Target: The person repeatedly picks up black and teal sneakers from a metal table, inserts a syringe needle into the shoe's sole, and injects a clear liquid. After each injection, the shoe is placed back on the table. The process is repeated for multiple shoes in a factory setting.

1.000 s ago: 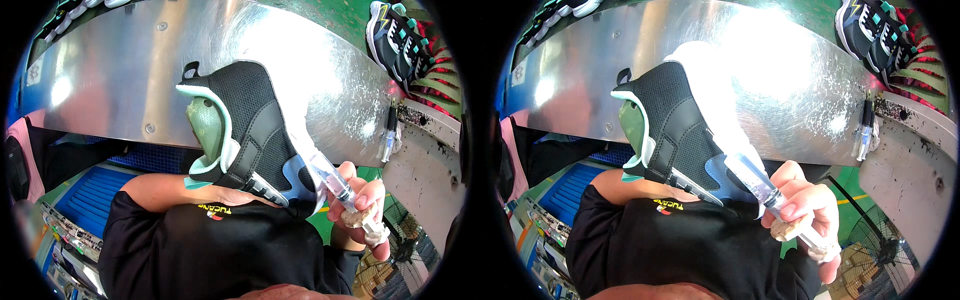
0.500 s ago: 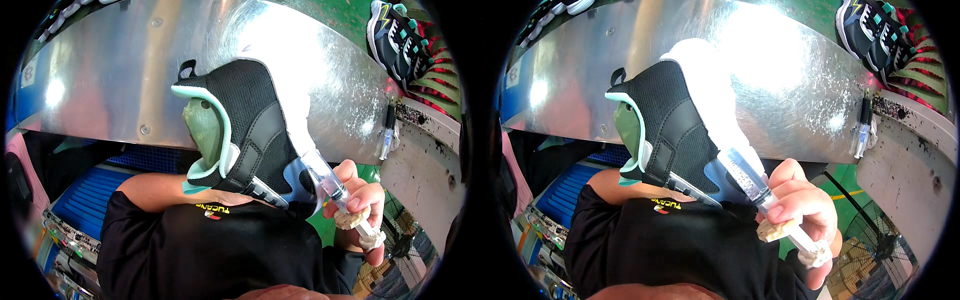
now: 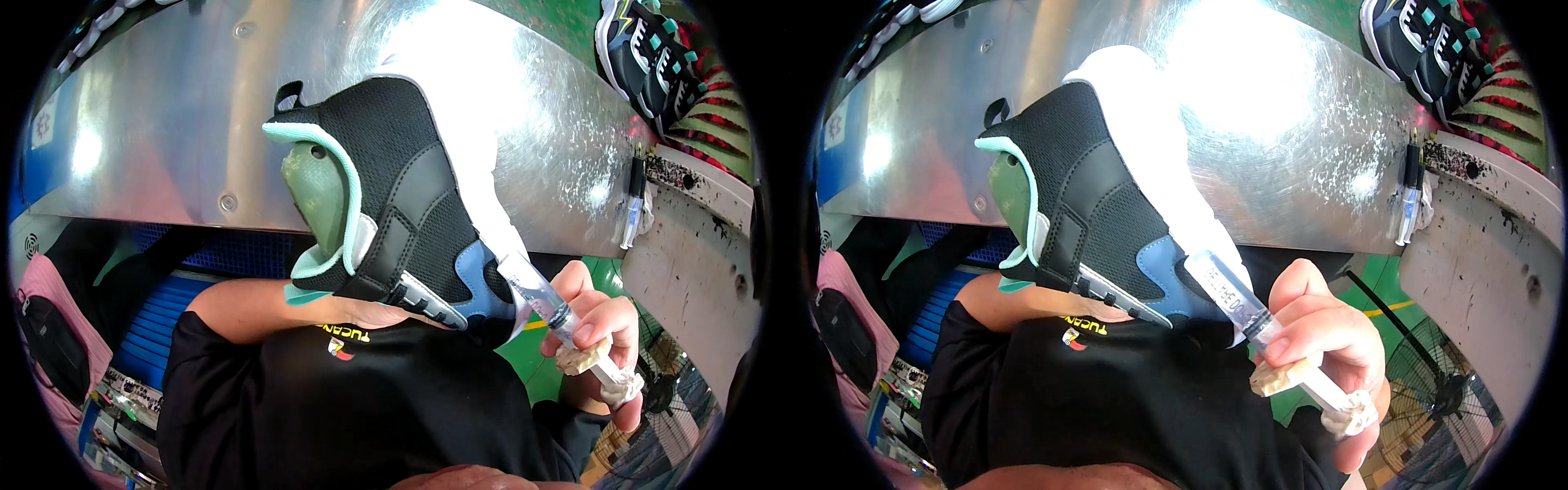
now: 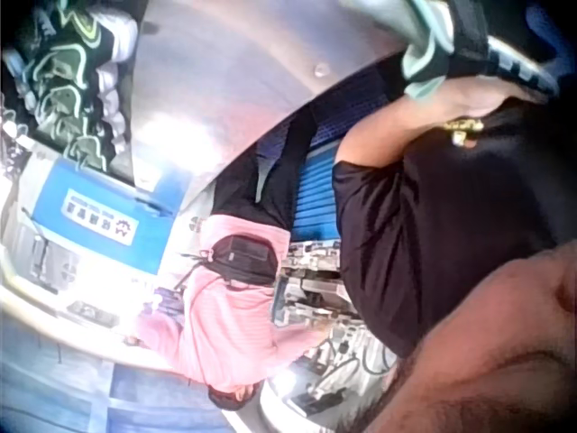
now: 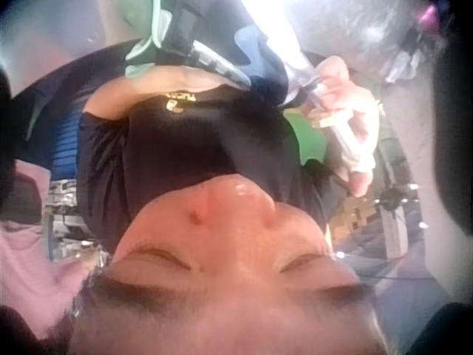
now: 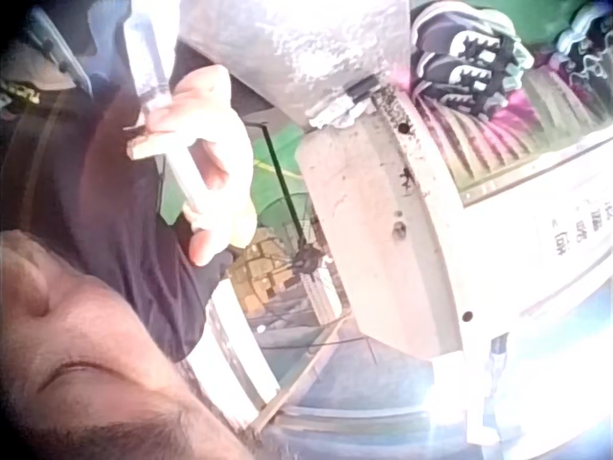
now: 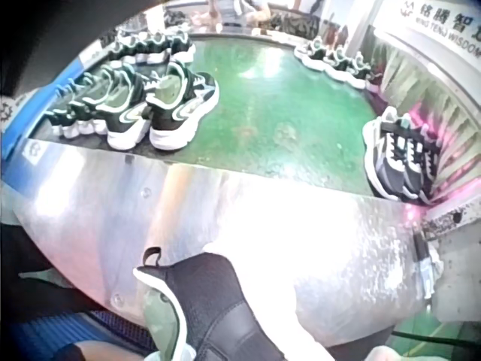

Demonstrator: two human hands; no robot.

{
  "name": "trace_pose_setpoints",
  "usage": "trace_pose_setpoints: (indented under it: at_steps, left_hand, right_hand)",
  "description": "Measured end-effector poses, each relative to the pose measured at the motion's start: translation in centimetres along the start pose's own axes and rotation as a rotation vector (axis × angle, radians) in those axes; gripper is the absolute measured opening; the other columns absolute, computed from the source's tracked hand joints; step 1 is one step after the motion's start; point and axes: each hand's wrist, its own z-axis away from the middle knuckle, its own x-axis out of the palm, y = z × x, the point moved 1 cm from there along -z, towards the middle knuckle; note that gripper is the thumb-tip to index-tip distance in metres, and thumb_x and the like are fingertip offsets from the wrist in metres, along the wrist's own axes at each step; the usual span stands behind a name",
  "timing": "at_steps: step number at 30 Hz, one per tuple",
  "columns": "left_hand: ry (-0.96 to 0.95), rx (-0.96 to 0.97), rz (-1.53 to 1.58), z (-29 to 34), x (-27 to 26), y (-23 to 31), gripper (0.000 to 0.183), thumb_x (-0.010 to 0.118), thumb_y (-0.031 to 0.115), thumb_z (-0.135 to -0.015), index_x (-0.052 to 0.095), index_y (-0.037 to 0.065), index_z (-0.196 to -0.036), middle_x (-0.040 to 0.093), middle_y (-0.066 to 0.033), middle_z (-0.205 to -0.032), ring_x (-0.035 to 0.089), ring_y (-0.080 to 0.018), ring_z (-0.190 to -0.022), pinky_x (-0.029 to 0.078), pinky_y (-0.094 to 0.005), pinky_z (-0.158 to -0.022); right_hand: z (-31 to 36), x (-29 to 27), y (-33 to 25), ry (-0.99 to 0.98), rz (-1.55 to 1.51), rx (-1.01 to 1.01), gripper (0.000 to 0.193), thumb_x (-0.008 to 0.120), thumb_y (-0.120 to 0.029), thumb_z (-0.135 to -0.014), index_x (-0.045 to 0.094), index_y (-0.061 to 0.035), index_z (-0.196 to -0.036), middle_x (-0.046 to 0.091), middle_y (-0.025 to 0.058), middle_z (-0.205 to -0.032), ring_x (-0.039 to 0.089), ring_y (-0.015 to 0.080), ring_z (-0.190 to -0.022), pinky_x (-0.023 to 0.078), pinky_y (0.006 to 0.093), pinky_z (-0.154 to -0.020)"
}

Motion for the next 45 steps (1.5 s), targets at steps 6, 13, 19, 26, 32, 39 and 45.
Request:
trace_pose_setpoints:
  at_steps: [6,13,19,26,32,39,45]
  left_hand:
    - [0.031,0.001,-0.048,-0.2,0.5,0.3,0.035,0.061,0.009,-0.085,0.053,0.000,-0.119,0.059,-0.0059,-0.116,0.055,-0.0170,-0.107,0.041,-0.0297,-0.095]
    - [0.357,0.101,-0.547,1.1,3.1,1.8,0.037,0.062,0.009,-0.085,0.053,0.001,-0.119,0.059,-0.0055,-0.116,0.055,-0.0170,-0.107,0.041,-0.0297,-0.095]
    - [0.699,0.458,-0.341,7.5,7.1,1.3,0.060,0.066,0.006,-0.073,0.042,-0.002,-0.127,0.054,-0.0152,-0.121,0.054,-0.0259,-0.111,0.040,-0.0375,-0.098]
    - [0.869,0.666,-0.898,6.7,10.0,8.9,0.065,0.071,0.011,-0.074,0.040,-0.009,-0.127,0.057,-0.0159,-0.118,0.057,-0.0227,-0.109,0.043,-0.0344,-0.097]
    - [0.714,0.577,-1.253,-8.0,8.7,24.0,0.047,0.064,0.018,-0.083,0.047,-0.007,-0.119,0.059,-0.0128,-0.112,0.059,-0.0200,-0.102,0.046,-0.0341,-0.093]
    - [0.973,0.440,-1.378,-18.4,6.2,28.4,0.049,0.062,0.035,-0.087,0.055,-0.009,-0.106,0.062,-0.0164,-0.095,0.064,-0.0221,-0.080,0.055,-0.0318,-0.072]
    - [1.017,0.759,-1.721,-6.2,9.1,26.2,0.040,0.067,0.017,-0.082,0.048,-0.001,-0.112,0.059,-0.0108,-0.092,0.060,-0.0159,-0.078,0.051,-0.0296,-0.068]
  right_hand:
    - [0.3,-0.2,-0.8,0.012,-0.019,0.048,0.084,0.066,-0.075,-0.060,0.060,-0.0018,-0.102,0.063,0.0068,-0.084,0.039,0.0142,-0.074,0.029,0.0270,-0.067]
    - [0.9,-3.5,-2.4,0.111,-0.132,-0.162,0.082,0.069,-0.071,-0.060,0.049,-0.0083,-0.109,0.052,0.0037,-0.078,0.041,0.0179,-0.080,0.030,0.0311,-0.075]
    - [4.3,-8.6,3.9,0.599,0.206,-0.241,0.108,0.073,-0.070,-0.054,0.037,0.0011,-0.128,0.047,0.0104,-0.108,0.045,0.0188,-0.094,0.037,0.0318,-0.082]
    - [2.2,-10.1,6.9,0.510,0.891,-0.372,0.096,0.082,-0.059,-0.049,0.046,-0.0023,-0.118,0.045,0.0093,-0.110,0.043,0.0245,-0.100,0.035,0.0371,-0.089]
    - [1.8,-10.1,5.7,0.514,1.067,-0.456,0.086,0.081,-0.057,-0.049,0.052,-0.0050,-0.111,0.049,0.0098,-0.100,0.042,0.0282,-0.093,0.036,0.0408,-0.085]
    - [1.1,-10.0,5.6,0.497,1.120,-0.438,0.083,0.081,-0.055,-0.051,0.052,-0.0041,-0.110,0.049,0.0113,-0.096,0.044,0.0298,-0.088,0.037,0.0410,-0.081]
    - [1.7,-9.8,6.2,0.497,1.052,-0.417,0.086,0.079,-0.059,-0.054,0.048,-0.0032,-0.112,0.047,0.0136,-0.094,0.044,0.0303,-0.087,0.037,0.0409,-0.078]
